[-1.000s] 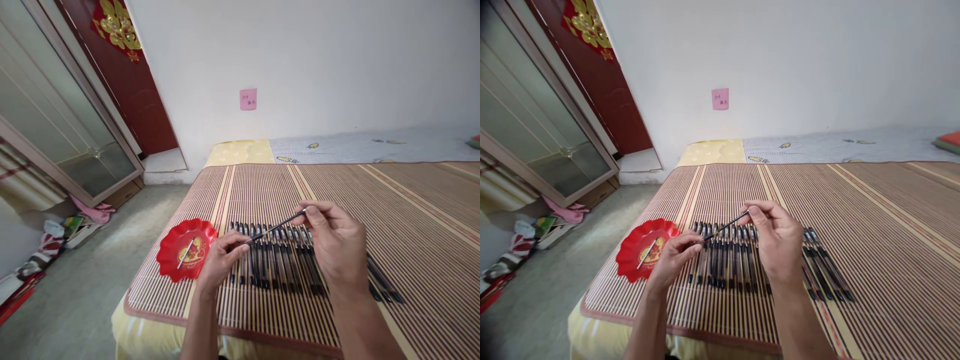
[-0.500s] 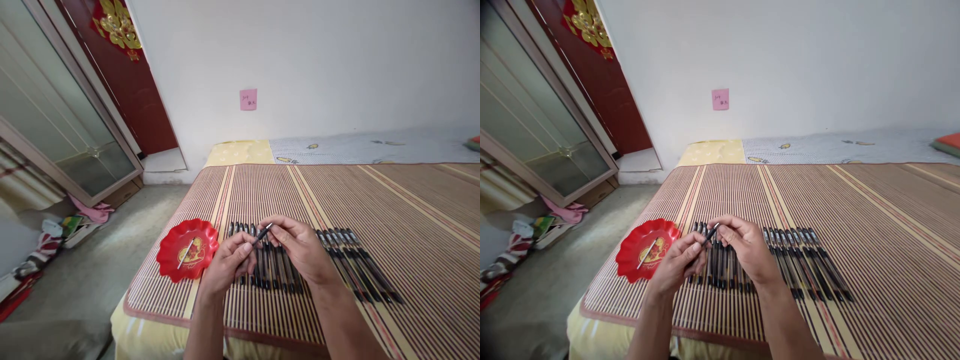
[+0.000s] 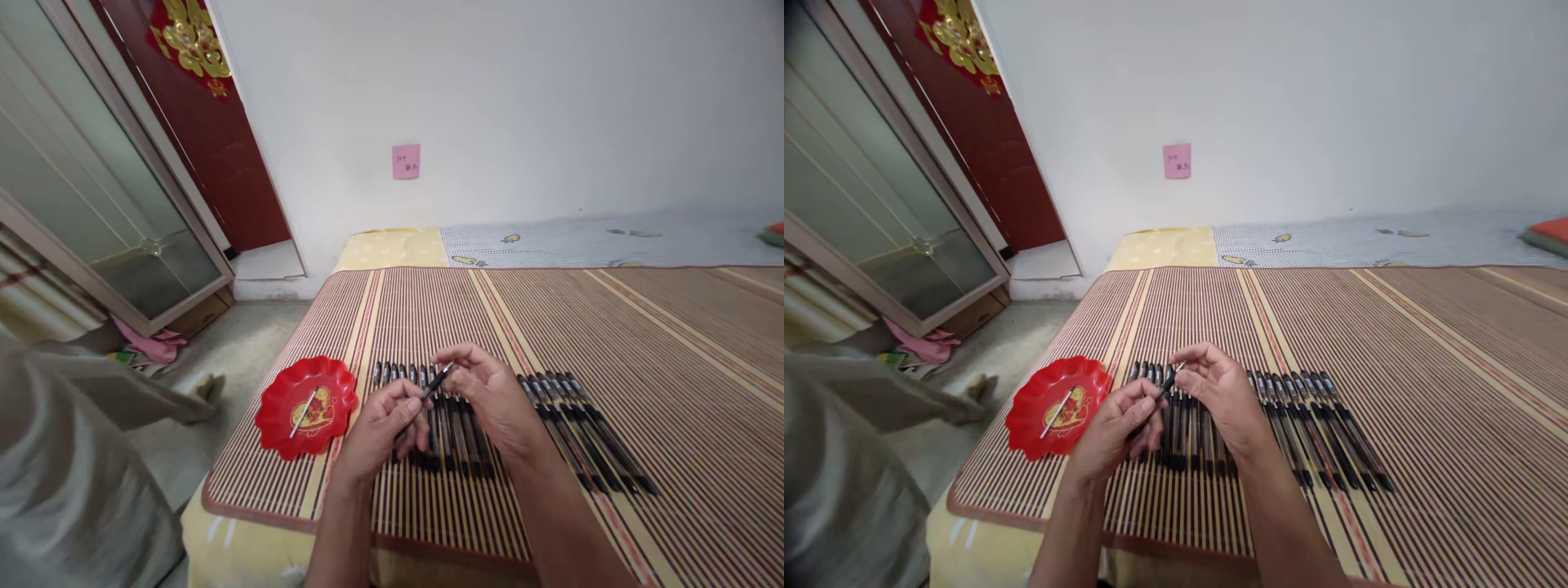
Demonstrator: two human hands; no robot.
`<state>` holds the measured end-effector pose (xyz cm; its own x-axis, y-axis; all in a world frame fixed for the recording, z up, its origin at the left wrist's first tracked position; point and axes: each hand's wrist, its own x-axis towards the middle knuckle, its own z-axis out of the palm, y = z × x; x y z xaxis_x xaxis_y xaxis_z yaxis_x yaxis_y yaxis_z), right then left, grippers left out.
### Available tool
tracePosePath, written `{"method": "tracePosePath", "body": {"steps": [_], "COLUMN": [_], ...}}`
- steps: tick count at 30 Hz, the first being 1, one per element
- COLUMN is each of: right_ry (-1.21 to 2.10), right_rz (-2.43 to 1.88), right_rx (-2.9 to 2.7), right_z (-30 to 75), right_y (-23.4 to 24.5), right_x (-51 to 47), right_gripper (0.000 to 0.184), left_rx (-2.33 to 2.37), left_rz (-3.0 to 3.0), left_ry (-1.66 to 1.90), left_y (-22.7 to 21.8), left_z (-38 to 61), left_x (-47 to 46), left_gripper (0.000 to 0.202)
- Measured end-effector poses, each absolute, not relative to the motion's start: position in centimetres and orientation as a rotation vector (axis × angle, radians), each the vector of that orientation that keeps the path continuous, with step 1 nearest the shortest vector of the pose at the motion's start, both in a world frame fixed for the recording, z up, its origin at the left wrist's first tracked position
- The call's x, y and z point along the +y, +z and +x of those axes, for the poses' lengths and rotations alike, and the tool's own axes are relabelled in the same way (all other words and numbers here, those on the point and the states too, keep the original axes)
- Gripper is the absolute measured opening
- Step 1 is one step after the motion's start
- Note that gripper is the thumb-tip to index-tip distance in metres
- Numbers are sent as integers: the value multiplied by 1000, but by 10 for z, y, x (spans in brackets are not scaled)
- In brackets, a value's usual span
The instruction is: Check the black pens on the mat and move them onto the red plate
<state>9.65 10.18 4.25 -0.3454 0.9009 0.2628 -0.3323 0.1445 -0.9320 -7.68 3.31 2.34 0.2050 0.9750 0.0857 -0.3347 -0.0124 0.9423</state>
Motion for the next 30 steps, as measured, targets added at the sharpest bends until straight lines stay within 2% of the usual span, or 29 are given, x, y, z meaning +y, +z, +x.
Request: {"method": "tracePosePath", "body": {"steps": [3, 6, 13, 18, 24, 28, 30], "right_ry": [1453, 1405, 1544, 1459, 1519, 1435, 1438], "right_rz": [-593, -583, -600, -637, -658, -648, -684], "right_rx": [-1374, -1338, -1300, -1282, -1315, -1333, -1300], "right_z": [96, 95, 98, 98, 98, 97, 96], "right_y": [43, 42, 41, 39, 40, 36, 35], "right_x": [101, 102, 102, 102, 102, 103, 103], "right_gripper": [21, 12, 28, 13, 30, 16, 17], "left_rx": [778, 762, 735, 714, 713, 706, 705], "left_rz": [1100, 1101, 1103, 1116, 1113, 1115, 1120], "left_ry": [1226, 1225, 1226, 1224, 1234, 1234, 1227], "left_y": [22, 22, 21, 20, 20, 19, 18], "left_z": [-76, -75, -75, -75, -75, -75, -75], "left_x": [34, 33, 35, 35, 36, 37, 37], "left_gripper": [26, 25, 25, 23, 21, 20, 20]}}
